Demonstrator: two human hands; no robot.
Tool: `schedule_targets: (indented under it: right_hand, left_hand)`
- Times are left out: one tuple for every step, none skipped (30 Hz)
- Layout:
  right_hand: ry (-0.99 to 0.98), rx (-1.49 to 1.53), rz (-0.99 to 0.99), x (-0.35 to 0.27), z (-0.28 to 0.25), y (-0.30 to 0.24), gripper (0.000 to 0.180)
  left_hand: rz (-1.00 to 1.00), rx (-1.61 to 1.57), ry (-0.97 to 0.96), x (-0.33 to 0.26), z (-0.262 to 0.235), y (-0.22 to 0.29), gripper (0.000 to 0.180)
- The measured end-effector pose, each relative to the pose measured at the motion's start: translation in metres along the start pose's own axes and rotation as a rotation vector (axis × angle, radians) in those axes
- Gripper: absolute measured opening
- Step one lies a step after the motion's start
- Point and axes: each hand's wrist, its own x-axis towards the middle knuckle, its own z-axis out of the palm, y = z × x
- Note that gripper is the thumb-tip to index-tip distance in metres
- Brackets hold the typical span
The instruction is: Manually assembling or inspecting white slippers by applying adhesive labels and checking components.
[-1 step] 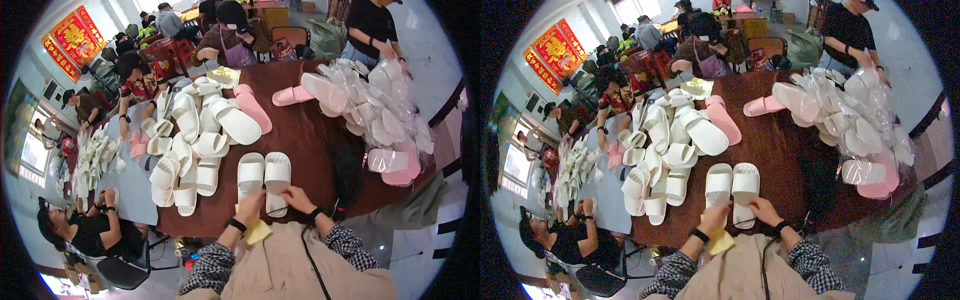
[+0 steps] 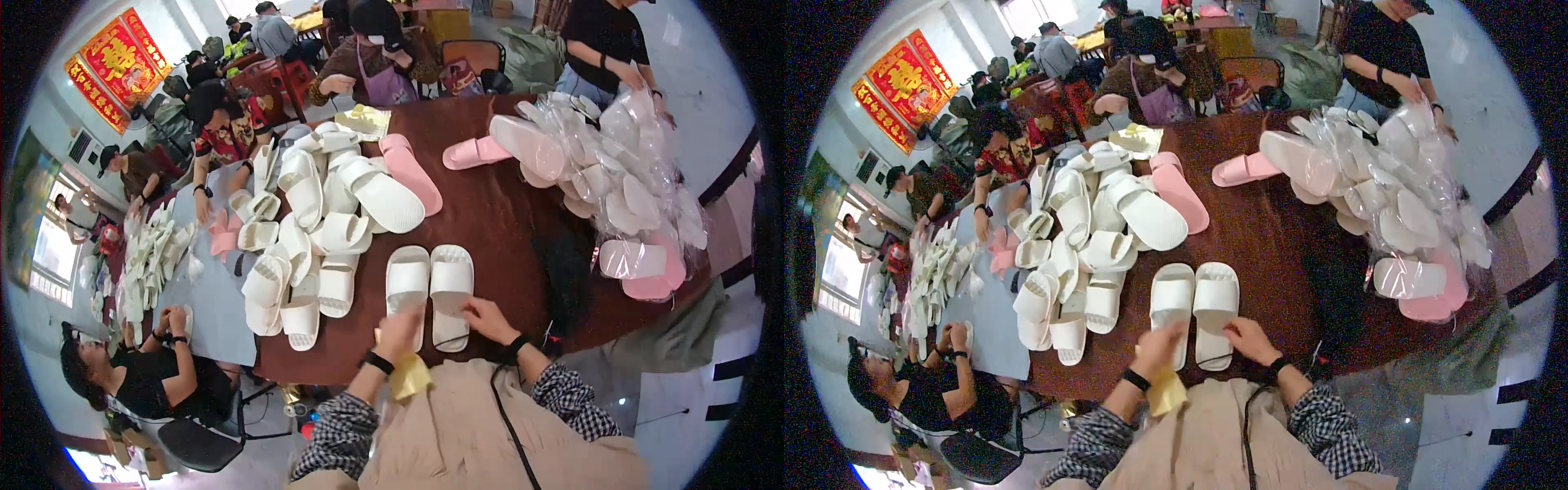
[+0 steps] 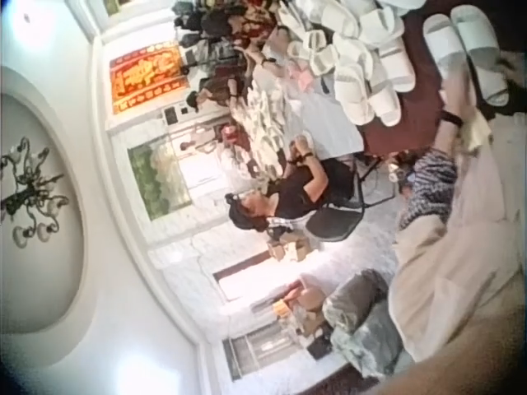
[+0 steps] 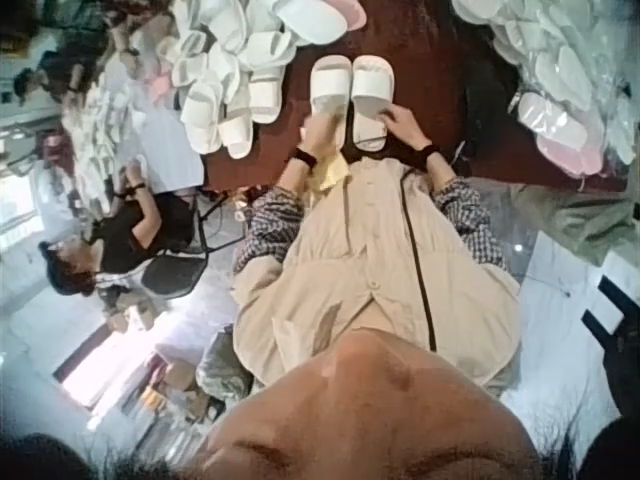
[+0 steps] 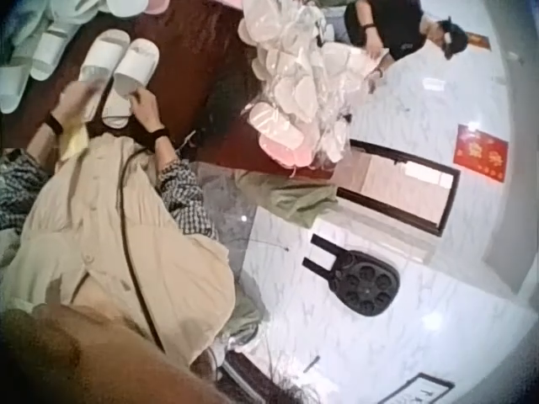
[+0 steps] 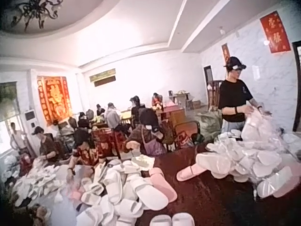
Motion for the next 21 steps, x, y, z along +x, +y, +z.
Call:
schedule_targets:
  right_hand:
    - [-0.012, 0.031, -0.011, 0.008, -0.009, -0.013, 0.021]
    - [0.056, 0.023, -0.072, 0.015, -0.015, -0.008, 0.019]
    - [0.04, 0.008, -0.028, 0.024, -0.026, -0.016, 0.022]
    - [0.015, -0.063, -0.037, 0.035, -0.033, -0.018, 0.026]
    - [-0.009, -0.134, -0.051, 0.044, -0.039, -0.019, 0.031]
    - [-0.01, -0.133, -0.049, 0.052, -0.042, -0.021, 0.031]
    - [-0.063, -0.196, -0.117, 0.062, -0.041, -0.02, 0.041]
    - [-0.114, -0.261, -0.185, 0.07, -0.04, -0.019, 0.053]
    - [-0.113, -0.262, -0.184, 0.077, -0.037, -0.019, 0.053]
    - [-0.153, -0.308, -0.222, 0.083, -0.032, -0.015, 0.062]
    - [-0.195, -0.353, -0.263, 0.088, -0.027, -0.01, 0.072]
    - [-0.221, -0.367, -0.256, 0.092, -0.022, -0.005, 0.08]
    - [-0.225, -0.366, -0.258, 0.093, -0.02, -0.004, 0.08]
    - [-0.24, -0.396, -0.236, 0.093, -0.018, -0.004, 0.082]
    - [-0.253, -0.426, -0.214, 0.094, -0.017, -0.004, 0.083]
    - [-0.255, -0.426, -0.213, 0.091, -0.02, -0.007, 0.083]
    - [-0.247, -0.474, -0.147, 0.086, -0.023, -0.01, 0.085]
    - [-0.238, -0.523, -0.081, 0.081, -0.026, -0.013, 0.088]
    - [-0.233, -0.524, -0.068, 0.074, -0.03, -0.007, 0.088]
    - [-0.174, -0.511, -0.027, 0.067, -0.034, 0.0, 0.09]
    - [-0.116, -0.498, 0.014, 0.061, -0.038, 0.007, 0.092]
  left_hand:
    - [-0.037, 0.041, 0.056, 0.001, -0.001, -0.024, 0.029]
    - [0.0, 0.054, 0.154, 0.005, -0.012, -0.029, 0.032]
    - [0.032, 0.067, 0.256, 0.011, -0.025, -0.033, 0.035]
    - [-0.005, 0.075, 0.23, 0.018, -0.034, -0.036, 0.039]
    - [-0.042, 0.085, 0.209, 0.023, -0.043, -0.038, 0.043]
    - [-0.028, 0.115, 0.16, 0.031, -0.043, -0.049, 0.055]
    - [-0.03, 0.115, 0.159, 0.039, -0.041, -0.054, 0.055]
    - [-0.009, 0.147, 0.142, 0.046, -0.04, -0.054, 0.06]
    - [0.012, 0.179, 0.125, 0.052, -0.04, -0.055, 0.065]
    - [-0.004, 0.206, 0.086, 0.059, -0.037, -0.05, 0.074]
    - [-0.004, 0.205, 0.086, 0.066, -0.036, -0.048, 0.074]
    - [0.015, 0.228, 0.038, 0.072, -0.036, -0.045, 0.075]
    - [0.027, 0.249, -0.007, 0.077, -0.034, -0.047, 0.076]
    - [0.047, 0.266, -0.006, 0.08, -0.032, -0.048, 0.078]
    - [0.045, 0.266, -0.004, 0.081, -0.031, -0.051, 0.078]
    - [0.06, 0.248, 0.003, 0.082, -0.03, -0.053, 0.079]
    - [0.075, 0.23, 0.011, 0.082, -0.029, -0.055, 0.08]
    - [0.074, 0.229, 0.01, 0.082, -0.029, -0.057, 0.08]
    - [0.021, 0.262, -0.048, 0.084, -0.032, -0.051, 0.081]
    - [-0.039, 0.297, -0.099, 0.084, -0.035, -0.05, 0.083]
    - [-0.036, 0.296, -0.1, 0.083, -0.036, -0.049, 0.083]
